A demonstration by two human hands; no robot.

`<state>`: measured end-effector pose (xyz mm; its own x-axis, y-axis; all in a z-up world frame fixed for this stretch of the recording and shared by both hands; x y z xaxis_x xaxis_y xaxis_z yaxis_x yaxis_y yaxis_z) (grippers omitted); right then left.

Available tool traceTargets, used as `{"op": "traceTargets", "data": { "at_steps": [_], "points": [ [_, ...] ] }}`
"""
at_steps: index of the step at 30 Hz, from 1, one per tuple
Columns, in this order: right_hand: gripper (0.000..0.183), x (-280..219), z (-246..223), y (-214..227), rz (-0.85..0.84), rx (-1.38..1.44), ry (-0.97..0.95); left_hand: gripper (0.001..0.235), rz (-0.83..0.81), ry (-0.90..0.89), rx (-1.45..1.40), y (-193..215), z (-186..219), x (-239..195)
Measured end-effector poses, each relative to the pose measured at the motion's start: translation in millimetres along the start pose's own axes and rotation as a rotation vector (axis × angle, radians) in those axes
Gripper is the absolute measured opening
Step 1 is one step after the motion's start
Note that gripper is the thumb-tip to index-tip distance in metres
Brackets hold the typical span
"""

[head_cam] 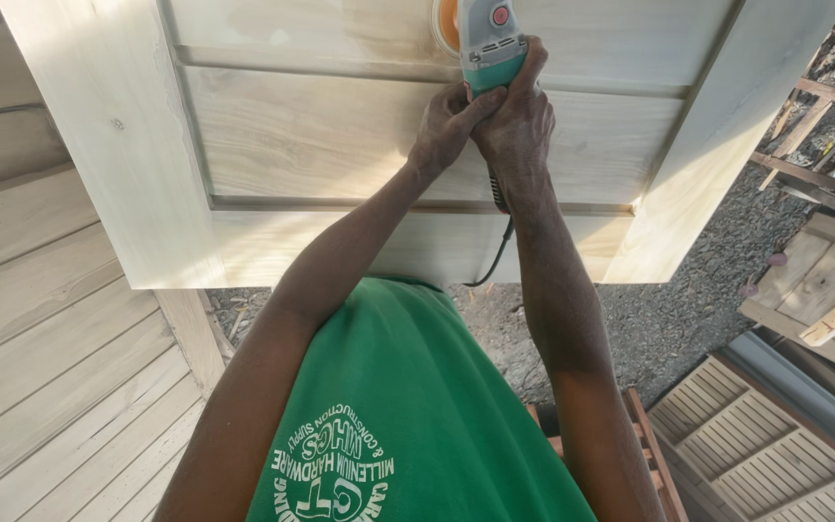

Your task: The person uses an orbital sander to smooth the surface of a wooden door. They systematically move the sander across the flat panels and frame of the door, occasionally using their left hand to feel the surface.

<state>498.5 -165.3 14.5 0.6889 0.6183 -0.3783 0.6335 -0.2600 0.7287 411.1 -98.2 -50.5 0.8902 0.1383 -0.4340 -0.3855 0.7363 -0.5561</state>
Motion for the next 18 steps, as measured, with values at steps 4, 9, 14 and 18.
{"op": "traceTargets", "data": {
  "at_steps": [4, 9, 14, 18],
  "points": [
    [0.078, -3.6, 22.4, 15.2, 0.014, 0.024, -0.004, 0.064, -0.011, 0.038, 0.102, -19.9, -6.9, 14.2],
    [0.078, -8.3, 43.1, 32.0, 0.021, 0.023, -0.063, 0.073, -0.052, 0.09, 0.196, -42.7, -9.1, 25.8],
    [0.079, -11.8, 57.9, 49.7, 0.034, 0.008, -0.09, 0.074, -0.08, 0.109, 0.204, -63.1, -10.3, 35.2],
    [0.077, -17.2, 71.6, 62.2, 0.07, -0.012, -0.106, 0.075, -0.104, 0.124, 0.239, -81.1, -16.6, 43.6]
  ]
}}
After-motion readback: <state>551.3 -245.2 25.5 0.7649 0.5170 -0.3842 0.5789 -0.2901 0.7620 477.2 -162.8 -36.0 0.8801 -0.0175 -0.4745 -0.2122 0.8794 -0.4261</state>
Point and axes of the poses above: each hand's wrist, its own x-axis towards the middle knuckle, its own y-axis out of the back of the hand, z = x × y, the point moved 5 cm from there along x, towards the middle knuckle, and after that the axes turned 7 degrees about -z, right-handed, at the moved point
